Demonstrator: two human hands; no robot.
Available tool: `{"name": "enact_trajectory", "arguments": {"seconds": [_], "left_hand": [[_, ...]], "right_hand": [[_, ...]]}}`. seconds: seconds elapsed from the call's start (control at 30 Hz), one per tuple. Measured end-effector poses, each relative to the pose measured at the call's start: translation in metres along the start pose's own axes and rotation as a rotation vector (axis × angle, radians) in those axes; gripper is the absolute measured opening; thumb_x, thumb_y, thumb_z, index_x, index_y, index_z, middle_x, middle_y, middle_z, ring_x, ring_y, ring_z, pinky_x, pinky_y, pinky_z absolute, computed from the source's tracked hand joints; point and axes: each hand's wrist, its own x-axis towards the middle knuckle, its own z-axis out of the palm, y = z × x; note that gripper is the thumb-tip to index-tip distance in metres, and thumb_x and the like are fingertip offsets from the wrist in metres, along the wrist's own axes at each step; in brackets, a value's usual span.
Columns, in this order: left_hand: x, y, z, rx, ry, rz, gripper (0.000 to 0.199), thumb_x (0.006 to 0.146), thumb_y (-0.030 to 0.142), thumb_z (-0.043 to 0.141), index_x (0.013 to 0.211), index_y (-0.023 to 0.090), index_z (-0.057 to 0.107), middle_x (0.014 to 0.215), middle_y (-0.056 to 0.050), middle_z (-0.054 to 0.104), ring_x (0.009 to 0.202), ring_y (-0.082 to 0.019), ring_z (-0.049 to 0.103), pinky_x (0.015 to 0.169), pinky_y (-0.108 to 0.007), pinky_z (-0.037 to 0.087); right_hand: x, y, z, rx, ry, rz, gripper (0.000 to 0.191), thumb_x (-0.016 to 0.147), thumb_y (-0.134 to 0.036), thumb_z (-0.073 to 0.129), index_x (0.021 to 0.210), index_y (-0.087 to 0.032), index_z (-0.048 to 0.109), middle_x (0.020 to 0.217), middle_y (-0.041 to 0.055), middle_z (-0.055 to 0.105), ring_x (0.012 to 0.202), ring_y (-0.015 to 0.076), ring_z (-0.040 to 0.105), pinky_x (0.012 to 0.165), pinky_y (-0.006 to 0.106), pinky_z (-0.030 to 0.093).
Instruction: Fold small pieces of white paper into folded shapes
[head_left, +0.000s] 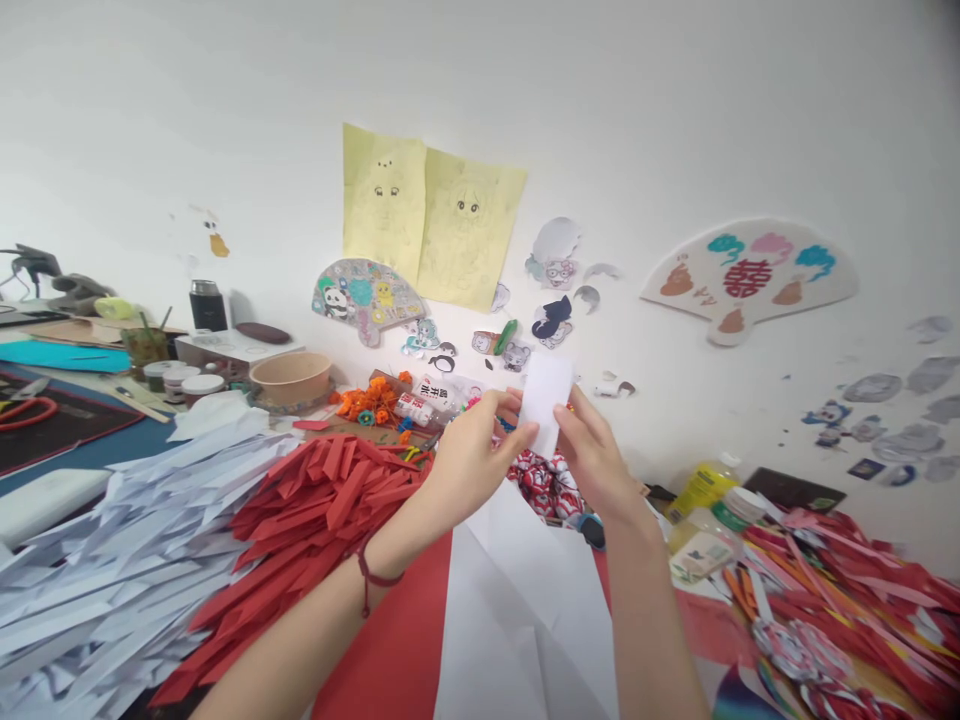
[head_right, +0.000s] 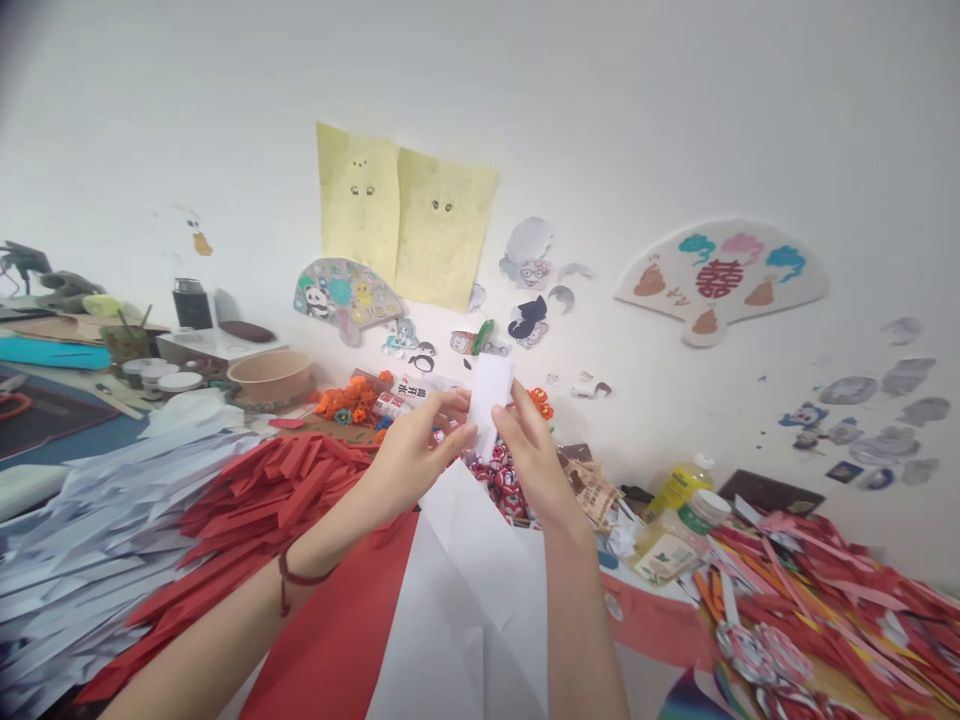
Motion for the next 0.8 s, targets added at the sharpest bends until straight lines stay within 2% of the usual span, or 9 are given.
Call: {"name": "enact_trajectory", "arguments": {"seconds": [0.1, 0.2, 0.3, 0.47, 0.53, 0.67, 0.8], "left_hand": [[0.002, -0.006, 0.002, -0.032, 0.117, -0.027, 0.017, 0.087, 0.032, 0.056, 0.099, 0.020, 0.056, 0.098, -0.003, 0.068, 0.078, -0.014, 0.062, 0.068, -0.025, 0.046], [0.004, -0.010, 0.001, -0.102, 0.174, -0.018, 0.009, 0.086, 0.026, 0.056, 0.091, 0.019, 0.057, 0.087, -0.001, 0.067, 0.071, -0.012, 0.059, 0.064, -0.023, 0.044], [0.007, -0.012, -0.005, -0.102, 0.131, -0.008, 0.008, 0.084, 0.025, 0.057, 0.087, 0.018, 0.059, 0.082, -0.001, 0.067, 0.066, -0.011, 0.057, 0.061, -0.022, 0.043], [0.008, -0.010, -0.013, 0.024, -0.030, 0.032, 0.010, 0.082, 0.027, 0.059, 0.082, 0.019, 0.065, 0.075, 0.000, 0.068, 0.063, -0.011, 0.055, 0.061, -0.023, 0.040], [0.008, -0.008, -0.013, 0.008, -0.035, 0.045, 0.016, 0.086, 0.029, 0.055, 0.081, 0.018, 0.066, 0.076, 0.000, 0.068, 0.064, -0.011, 0.055, 0.062, -0.023, 0.040], [0.007, -0.007, -0.010, -0.024, -0.005, 0.061, 0.020, 0.089, 0.031, 0.050, 0.082, 0.018, 0.063, 0.073, 0.000, 0.066, 0.065, -0.011, 0.055, 0.061, -0.022, 0.039], [0.004, -0.004, -0.007, 0.033, -0.017, 0.060, 0.020, 0.090, 0.030, 0.047, 0.083, 0.019, 0.062, 0.069, 0.002, 0.063, 0.061, -0.010, 0.052, 0.059, -0.022, 0.036]], "right_hand": [[0.000, 0.005, 0.004, -0.032, 0.036, -0.014, 0.037, 0.089, -0.045, 0.054, 0.120, -0.026, 0.061, 0.113, 0.0047, 0.069, 0.115, 0.0230, 0.057, 0.097, 0.037, 0.047], [0.002, 0.012, 0.009, -0.005, 0.011, 0.004, 0.038, 0.087, -0.047, 0.057, 0.117, -0.024, 0.063, 0.108, 0.0067, 0.070, 0.106, 0.0247, 0.062, 0.088, 0.038, 0.052], [0.005, 0.014, 0.009, 0.035, 0.032, 0.030, 0.038, 0.083, -0.046, 0.062, 0.112, -0.021, 0.065, 0.104, 0.0082, 0.071, 0.095, 0.0244, 0.066, 0.078, 0.036, 0.055], [0.005, 0.013, 0.001, -0.060, 0.190, -0.011, 0.028, 0.073, -0.039, 0.075, 0.090, -0.018, 0.070, 0.082, 0.0034, 0.071, 0.072, 0.0191, 0.064, 0.066, 0.031, 0.054], [0.005, 0.013, -0.001, -0.079, 0.190, -0.001, 0.025, 0.071, -0.039, 0.076, 0.083, -0.017, 0.071, 0.076, 0.0025, 0.070, 0.066, 0.0182, 0.062, 0.060, 0.030, 0.053], [0.005, 0.016, -0.003, -0.115, 0.108, 0.003, 0.025, 0.070, -0.035, 0.077, 0.086, -0.017, 0.071, 0.079, 0.0025, 0.069, 0.068, 0.0180, 0.062, 0.060, 0.028, 0.052], [0.005, 0.015, -0.006, -0.230, 0.112, -0.014, 0.023, 0.071, -0.036, 0.076, 0.085, -0.018, 0.070, 0.074, 0.0011, 0.066, 0.062, 0.0162, 0.058, 0.054, 0.025, 0.048]]}}
